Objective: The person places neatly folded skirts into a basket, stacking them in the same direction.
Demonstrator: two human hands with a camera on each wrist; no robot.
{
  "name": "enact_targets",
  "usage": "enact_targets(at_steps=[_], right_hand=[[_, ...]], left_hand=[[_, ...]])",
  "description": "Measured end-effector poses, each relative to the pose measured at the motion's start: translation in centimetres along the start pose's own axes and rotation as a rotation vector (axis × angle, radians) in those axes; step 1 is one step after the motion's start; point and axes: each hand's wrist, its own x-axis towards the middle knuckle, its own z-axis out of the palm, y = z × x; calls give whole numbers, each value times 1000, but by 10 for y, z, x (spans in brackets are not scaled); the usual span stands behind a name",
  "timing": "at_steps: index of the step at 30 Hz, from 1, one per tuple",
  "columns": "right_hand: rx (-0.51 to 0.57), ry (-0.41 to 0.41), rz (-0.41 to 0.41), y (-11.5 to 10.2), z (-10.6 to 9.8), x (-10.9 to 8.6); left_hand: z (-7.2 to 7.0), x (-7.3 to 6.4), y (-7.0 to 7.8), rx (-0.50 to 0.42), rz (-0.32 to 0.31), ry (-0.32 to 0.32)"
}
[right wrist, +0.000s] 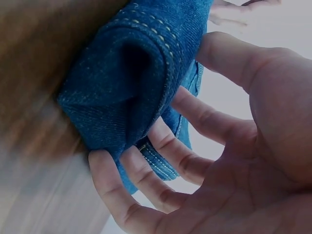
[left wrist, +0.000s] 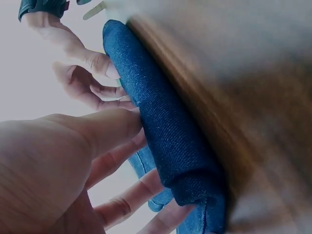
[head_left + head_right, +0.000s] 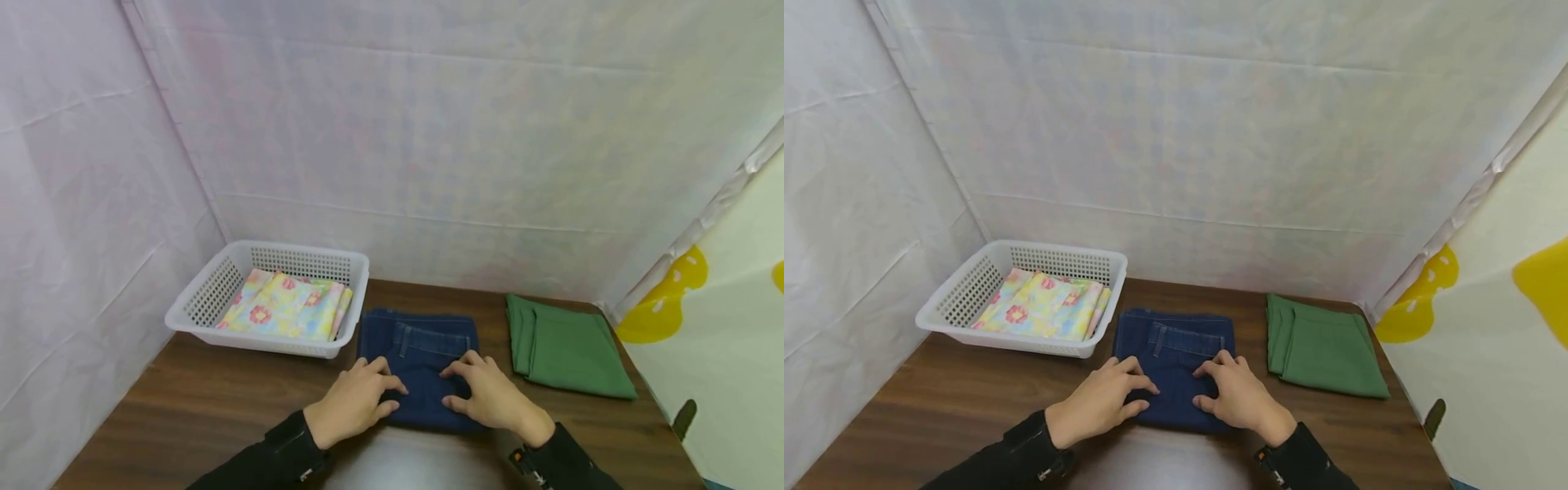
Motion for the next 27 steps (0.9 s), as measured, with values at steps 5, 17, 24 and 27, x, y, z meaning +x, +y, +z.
enact_targets(at_steps=[5, 17, 24, 27], right_hand=[[24, -31, -7, -4, 2, -10], [86, -46, -21, -10, 4, -29], [140, -3, 12, -8, 4, -33], [171, 18, 28, -5, 4, -35]], left_hand=[[-2, -10, 5, -23, 6, -23], [-3, -26, 15, -60, 25, -26], [-3, -29, 15, -130, -17, -28], [-2, -31, 12, -176, -47, -28]])
